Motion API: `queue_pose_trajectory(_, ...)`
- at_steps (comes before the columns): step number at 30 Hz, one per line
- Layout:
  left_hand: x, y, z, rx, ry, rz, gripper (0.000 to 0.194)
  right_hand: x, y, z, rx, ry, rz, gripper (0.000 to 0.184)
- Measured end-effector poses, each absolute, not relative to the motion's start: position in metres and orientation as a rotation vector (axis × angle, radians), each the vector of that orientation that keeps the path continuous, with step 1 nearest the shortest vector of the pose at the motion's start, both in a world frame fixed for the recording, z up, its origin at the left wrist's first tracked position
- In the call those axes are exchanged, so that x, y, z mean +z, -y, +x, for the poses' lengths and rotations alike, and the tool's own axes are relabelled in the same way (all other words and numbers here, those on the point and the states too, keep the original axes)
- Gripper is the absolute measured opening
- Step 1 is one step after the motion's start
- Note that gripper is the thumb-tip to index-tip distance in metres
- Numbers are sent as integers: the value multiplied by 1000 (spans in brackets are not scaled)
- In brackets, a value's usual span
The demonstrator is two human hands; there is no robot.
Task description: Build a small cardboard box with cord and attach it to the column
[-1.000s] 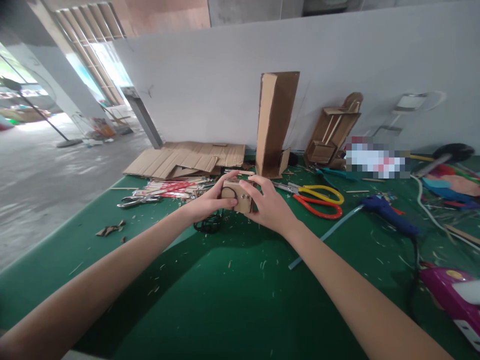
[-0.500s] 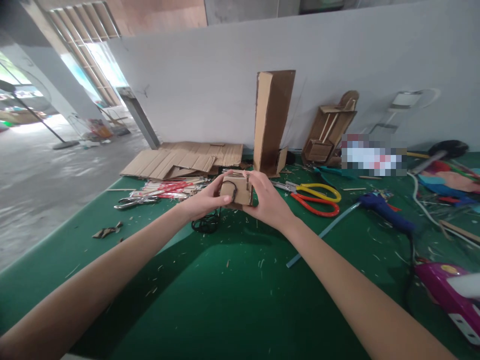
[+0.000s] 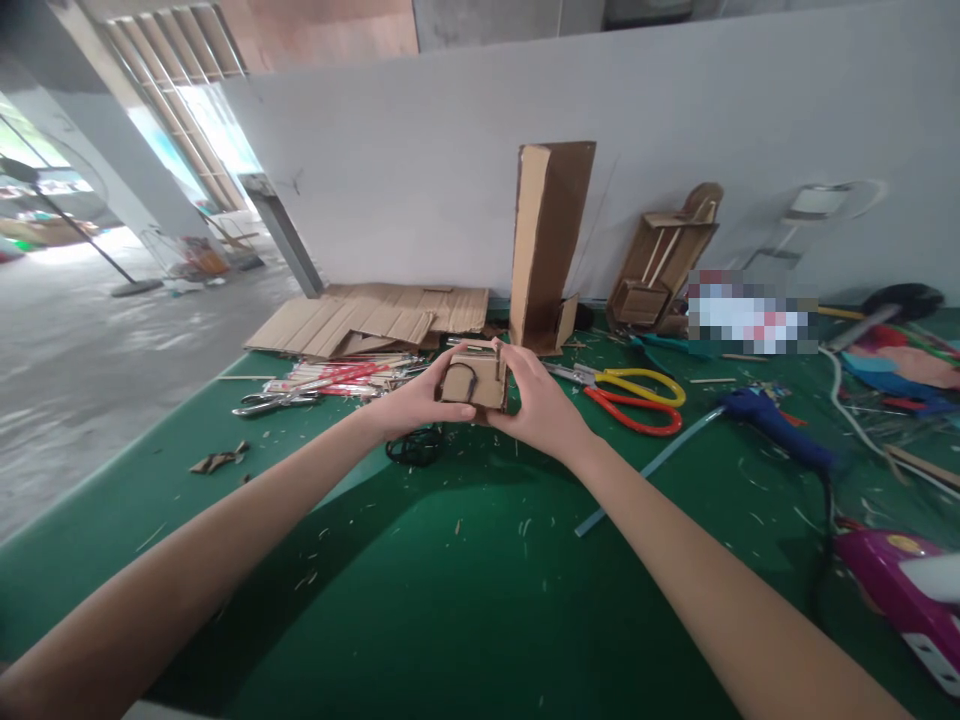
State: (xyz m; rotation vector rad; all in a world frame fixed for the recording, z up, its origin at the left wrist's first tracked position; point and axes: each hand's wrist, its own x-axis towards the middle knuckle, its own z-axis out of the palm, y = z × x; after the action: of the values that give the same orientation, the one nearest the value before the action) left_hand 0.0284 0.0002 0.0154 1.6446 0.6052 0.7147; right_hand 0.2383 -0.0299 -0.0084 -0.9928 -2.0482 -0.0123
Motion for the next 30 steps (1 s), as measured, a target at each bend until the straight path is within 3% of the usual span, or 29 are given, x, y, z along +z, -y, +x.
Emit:
queue_pose_trajectory(4,18,-1,27,898,-783,1957,91,-10,30,239,131,1958,-1047,78)
queue_pose_trajectory(9,20,-4,22,857,-700,1973,76,-11,30,238,289,1878,-1077,83)
queue_pose_trajectory(20,14,-7,25,949,-629,2139,50,-11,30,235,348,1844,-1106,80)
queue_pose_trajectory(25,20,-6,19,883,-671,2274,58,-4,27,236,412,1804,-1257,65)
queue_pose_trajectory(30,31,3,25,968,-871,2528,34,10,28,235,504,1774,-1405,49)
